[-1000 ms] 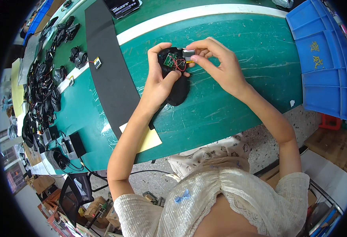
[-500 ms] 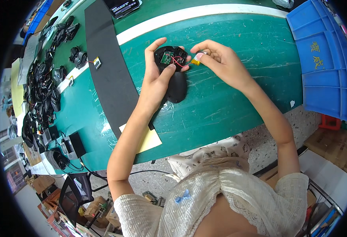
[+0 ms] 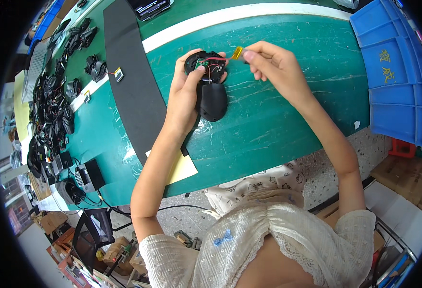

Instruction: The person assembles small electronic devices by inserting batteries into their internal compartments. They handle the devices one at a time, connecting wires and securing the battery before placing the unit aside.

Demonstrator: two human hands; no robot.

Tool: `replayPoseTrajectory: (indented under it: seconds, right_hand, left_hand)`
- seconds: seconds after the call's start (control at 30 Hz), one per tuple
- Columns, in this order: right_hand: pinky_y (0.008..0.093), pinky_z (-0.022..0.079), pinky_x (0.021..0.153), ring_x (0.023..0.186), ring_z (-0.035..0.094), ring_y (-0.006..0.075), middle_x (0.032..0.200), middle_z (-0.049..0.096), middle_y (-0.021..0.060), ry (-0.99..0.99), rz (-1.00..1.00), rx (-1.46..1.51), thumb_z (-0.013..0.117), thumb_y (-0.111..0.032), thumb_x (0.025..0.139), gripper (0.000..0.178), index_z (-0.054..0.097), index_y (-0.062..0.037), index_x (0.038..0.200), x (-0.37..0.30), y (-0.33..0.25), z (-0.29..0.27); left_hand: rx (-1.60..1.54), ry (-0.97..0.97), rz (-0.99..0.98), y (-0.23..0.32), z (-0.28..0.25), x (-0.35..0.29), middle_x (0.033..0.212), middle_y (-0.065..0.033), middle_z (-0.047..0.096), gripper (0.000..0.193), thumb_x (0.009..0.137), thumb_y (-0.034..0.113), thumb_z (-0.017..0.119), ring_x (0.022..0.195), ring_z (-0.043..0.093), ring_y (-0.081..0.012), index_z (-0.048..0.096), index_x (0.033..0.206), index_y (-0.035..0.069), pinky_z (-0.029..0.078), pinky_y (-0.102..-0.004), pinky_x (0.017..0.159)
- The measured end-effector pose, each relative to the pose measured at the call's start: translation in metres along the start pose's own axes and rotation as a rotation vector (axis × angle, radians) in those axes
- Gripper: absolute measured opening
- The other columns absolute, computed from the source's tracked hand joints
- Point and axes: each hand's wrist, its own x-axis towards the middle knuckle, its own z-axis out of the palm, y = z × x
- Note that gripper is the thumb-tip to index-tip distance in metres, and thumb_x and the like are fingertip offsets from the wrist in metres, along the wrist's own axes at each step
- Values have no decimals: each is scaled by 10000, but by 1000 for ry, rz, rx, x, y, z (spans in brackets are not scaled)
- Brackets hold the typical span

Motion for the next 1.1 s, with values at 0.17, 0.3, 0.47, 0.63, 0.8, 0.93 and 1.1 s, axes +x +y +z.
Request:
replayPoseTrajectory:
  seconds: [0.17, 0.3, 0.47, 0.63, 0.8, 0.93, 1.1]
  right_hand:
    - [186, 416, 528, 613, 537, 67, 717, 570, 31, 24, 81, 199, 496, -185, 930, 232, 556, 14, 1033, 0, -4, 3]
    - [217, 483, 578, 667, 588, 105, 770, 596, 83, -40, 60, 243, 478, -147, 934, 242, 517, 39, 1084, 1, 2, 4]
    - [240, 504, 615, 687, 598, 124, 809, 597, 103, -48, 38, 255, 481, -109, 925, 210, 504, 50, 1062, -1, 5, 12]
    - [235, 491, 615, 679, 575, 102, 804, 600, 78, -9, -3, 60, 502, -106, 913, 177, 510, 20, 1037, -3, 4, 15]
    - [244, 475, 673, 765, 562, 102, 847, 583, 69, 126, -94, 7, 494, -137, 924, 174, 486, 6, 1021, -4, 19, 26]
    - [267, 468, 709, 803, 559, 123, 857, 557, 74, 179, -117, 144, 424, -170, 958, 171, 409, -17, 1032, -4, 25, 45]
    - [300, 441, 653, 745, 526, 130, 816, 533, 93, 273, -112, 129, 328, -204, 988, 170, 301, -50, 1055, -10, 0, 69]
  left_hand:
    - [46, 19, -36, -1, -4, 2, 1215, -210, 505, 366, 912, 97, 314, 1085, 543, -271, 354, 1266, 15, 449, -338, 935]
    - [47, 25, -41, -4, -5, 1, 1152, -161, 537, 351, 918, 96, 338, 1031, 560, -224, 386, 1259, 32, 457, -308, 887]
    - [148, 54, 9, -3, -1, -2, 1093, -107, 555, 298, 935, 89, 361, 945, 573, -148, 427, 1222, 40, 468, -271, 825]
    - [113, 20, -15, -3, -3, -1, 1136, -117, 537, 332, 930, 120, 373, 1003, 563, -178, 412, 1249, 35, 464, -284, 853]
    - [78, 25, -12, -4, -5, -1, 1177, -150, 521, 347, 931, 132, 368, 1073, 531, -218, 386, 1262, 32, 446, -315, 897]
    - [3, 10, 195, -3, 7, -9, 1235, -190, 478, 344, 937, 127, 358, 1124, 493, -261, 361, 1268, 34, 393, -364, 964]
    - [-191, 23, 321, -7, 20, -21, 1323, -195, 388, 342, 942, 111, 356, 1195, 420, -262, 335, 1279, 56, 338, -389, 1015]
